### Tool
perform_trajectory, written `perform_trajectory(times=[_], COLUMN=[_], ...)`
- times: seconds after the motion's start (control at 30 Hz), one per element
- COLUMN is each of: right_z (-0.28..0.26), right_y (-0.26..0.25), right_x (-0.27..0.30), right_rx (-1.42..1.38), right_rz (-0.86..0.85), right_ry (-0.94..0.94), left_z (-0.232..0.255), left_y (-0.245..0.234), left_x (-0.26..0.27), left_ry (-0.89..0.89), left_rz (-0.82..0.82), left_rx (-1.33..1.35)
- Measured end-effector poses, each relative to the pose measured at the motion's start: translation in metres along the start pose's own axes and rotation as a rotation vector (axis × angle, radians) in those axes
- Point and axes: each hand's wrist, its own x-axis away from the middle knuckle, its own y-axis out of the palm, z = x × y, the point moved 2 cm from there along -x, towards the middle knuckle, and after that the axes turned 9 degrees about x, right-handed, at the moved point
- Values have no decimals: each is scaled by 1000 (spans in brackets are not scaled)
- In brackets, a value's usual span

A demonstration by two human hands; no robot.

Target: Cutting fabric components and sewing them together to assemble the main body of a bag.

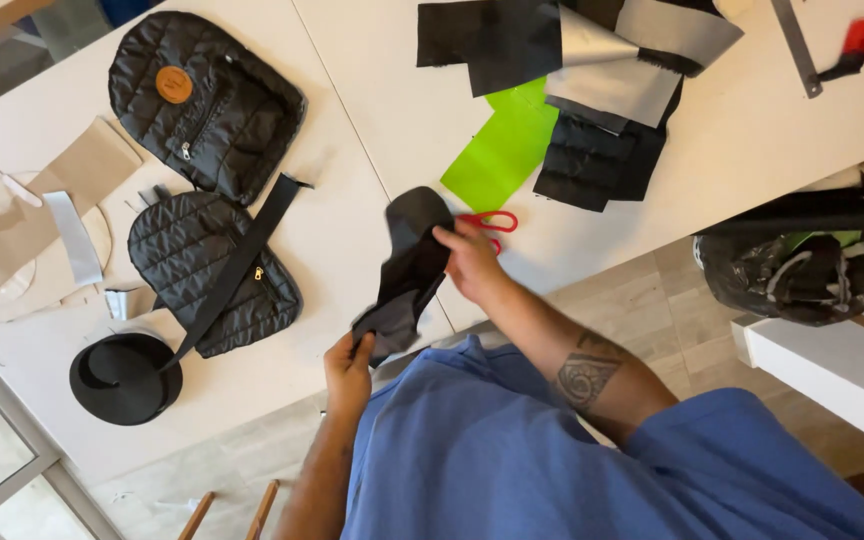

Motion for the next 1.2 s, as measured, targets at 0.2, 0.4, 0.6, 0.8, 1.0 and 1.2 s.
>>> perform_trajectory(times=[0.2,0.4,0.6,0.8,1.0,1.2], right_z=[-70,-78,-113,-235,-254,-206], right_y=[-14,61,27,-72,-52,21], right_x=[53,146,144,6,-29,138], right_rx=[348,833,935,1418,1945,1331], right_rz=[124,-330,-476,293,570,-134], right_ry=[-599,-773,-730,-1111,-1148,-1551], left_z=[-11,90,96,99,86,110], left_y=[-39,31,61,77,95,127], left_x=[12,-34,-54,-20,25,26], left_ry=[187,342,288,124,-237,-200], left_rz=[253,-415,-394,-69,164,418], left_rx=[-141,22,244,367,461,516])
